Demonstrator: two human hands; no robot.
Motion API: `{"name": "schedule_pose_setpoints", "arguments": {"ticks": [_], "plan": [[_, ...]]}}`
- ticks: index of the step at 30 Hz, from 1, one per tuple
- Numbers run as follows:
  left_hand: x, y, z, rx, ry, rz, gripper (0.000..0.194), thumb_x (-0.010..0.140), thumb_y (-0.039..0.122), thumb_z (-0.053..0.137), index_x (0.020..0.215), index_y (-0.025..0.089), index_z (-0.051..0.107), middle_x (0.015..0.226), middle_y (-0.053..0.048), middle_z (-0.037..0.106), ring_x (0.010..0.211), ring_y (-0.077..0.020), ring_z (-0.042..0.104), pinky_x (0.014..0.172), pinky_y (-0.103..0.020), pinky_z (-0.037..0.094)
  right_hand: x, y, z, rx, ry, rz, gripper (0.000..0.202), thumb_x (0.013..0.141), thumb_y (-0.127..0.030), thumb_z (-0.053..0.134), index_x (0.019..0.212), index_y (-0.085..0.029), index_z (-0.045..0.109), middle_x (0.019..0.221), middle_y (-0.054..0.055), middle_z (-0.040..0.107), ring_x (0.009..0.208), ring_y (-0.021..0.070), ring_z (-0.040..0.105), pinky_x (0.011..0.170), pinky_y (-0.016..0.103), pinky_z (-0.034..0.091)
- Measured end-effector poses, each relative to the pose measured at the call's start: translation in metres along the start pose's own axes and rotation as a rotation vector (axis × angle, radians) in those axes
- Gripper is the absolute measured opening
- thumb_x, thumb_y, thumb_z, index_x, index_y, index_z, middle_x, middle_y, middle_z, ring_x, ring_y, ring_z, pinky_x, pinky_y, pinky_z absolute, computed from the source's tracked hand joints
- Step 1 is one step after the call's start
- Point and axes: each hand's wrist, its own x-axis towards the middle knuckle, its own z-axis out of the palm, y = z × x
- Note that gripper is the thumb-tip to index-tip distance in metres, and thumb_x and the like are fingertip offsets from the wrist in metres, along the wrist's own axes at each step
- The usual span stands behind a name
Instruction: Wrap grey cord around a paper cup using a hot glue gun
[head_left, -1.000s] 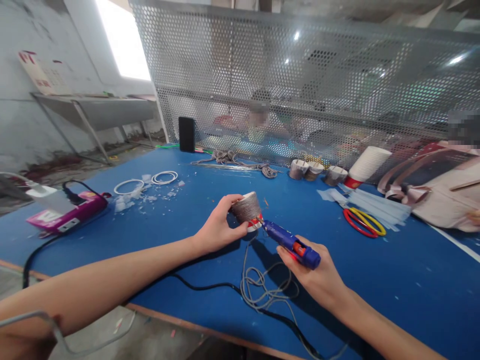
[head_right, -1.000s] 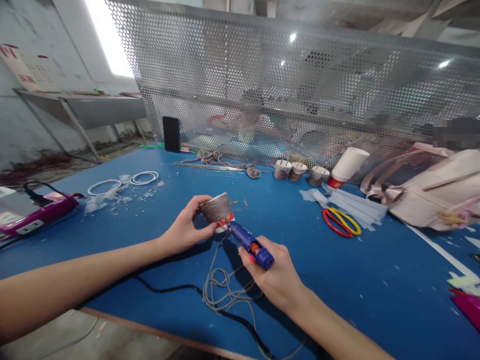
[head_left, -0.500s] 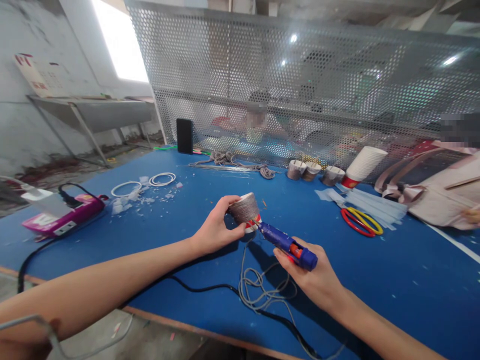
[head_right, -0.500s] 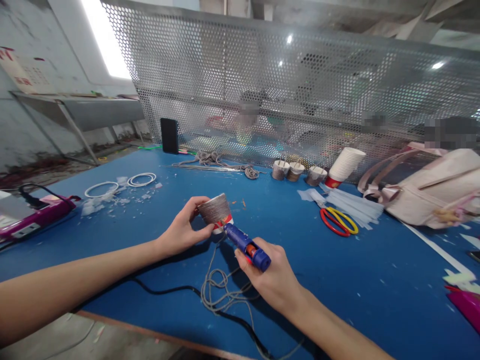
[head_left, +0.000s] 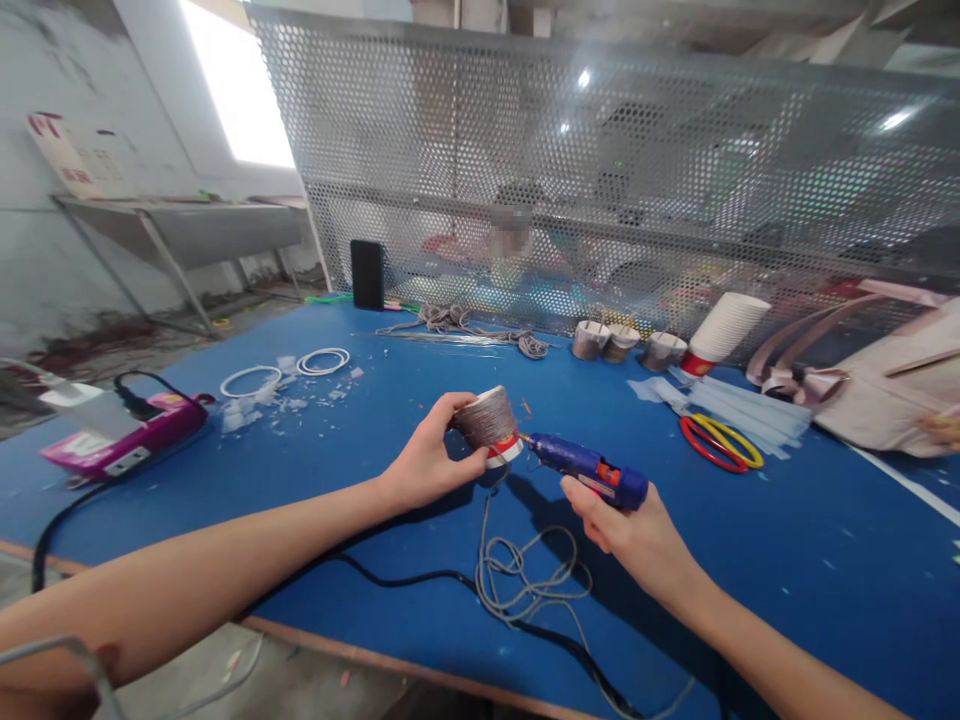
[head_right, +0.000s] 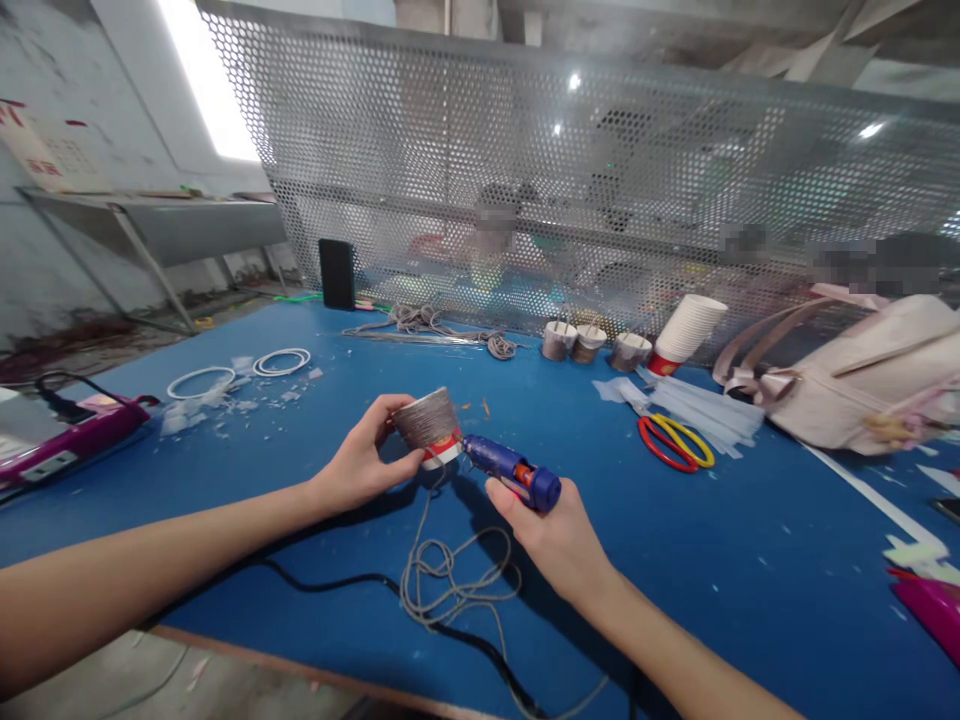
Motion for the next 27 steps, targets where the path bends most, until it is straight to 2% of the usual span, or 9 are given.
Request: {"name": "schedule_pose_setpoints", "arguments": {"ticks": [7,13,17,23,27], "plan": [[0.001,0.005,-0.002,-0.002,-0.041,-0.031,0.04,0.073,0.023,0.062,0.109,0.019,0.047,0.1,-0.005,0.059,0.093,-0.0183,0.059,0.083,-0.034,0.05,-0.004,-0.003,0.005,0.01,-0.022,-0.051,0.036,0.08,-0.045,0.059,0.059,-0.021,0.043,0.046,-0.009,0.03,0.04,0.0057,0.025,0.034,0.021,0.02],[0.002,0.004,-0.003,-0.011,-0.033,-0.029,0.04,0.072,0.023,0.062,0.109,0.02,0.047,0.099,-0.004,0.06,0.09,-0.0174,0.059,0.084,-0.034,0.05,0.0,0.0,0.0,0.028,-0.014,0.024,0.041,0.081,-0.05,0.057,0.058,-0.02,0.042,0.046,-0.007,0.033,0.041,0.0069,0.033,0.037,0.021,0.025],[0.002,0.004,-0.003,-0.028,-0.037,-0.014,0.038,0.073,0.023,0.061,0.109,0.019,0.047,0.099,-0.005,0.06,0.089,-0.0172,0.059,0.083,-0.034,0.049,0.002,0.001,-0.002,0.032,-0.017,0.054,0.041,0.081,-0.051,0.056,0.058,-0.02,0.042,0.045,-0.008,0.034,0.039,0.0067,0.032,0.038,0.021,0.024],[0.002,0.005,-0.002,-0.002,-0.044,-0.031,0.038,0.072,0.022,0.061,0.108,0.019,0.047,0.096,-0.003,0.059,0.088,-0.0167,0.058,0.081,-0.032,0.05,-0.003,-0.004,0.005,-0.012,-0.009,-0.074,0.039,0.081,-0.044,0.058,0.056,-0.022,0.039,0.046,-0.008,0.031,0.04,0.0067,0.027,0.037,0.022,0.024],[0.002,0.005,-0.001,0.012,-0.042,-0.034,0.039,0.072,0.024,0.063,0.107,0.019,0.047,0.094,-0.003,0.059,0.088,-0.0176,0.058,0.08,-0.033,0.05,-0.005,-0.007,0.01,-0.077,-0.007,-0.141,0.034,0.08,-0.04,0.058,0.057,-0.021,0.043,0.051,-0.006,0.035,0.046,0.0081,0.031,0.04,0.022,0.027]]}}
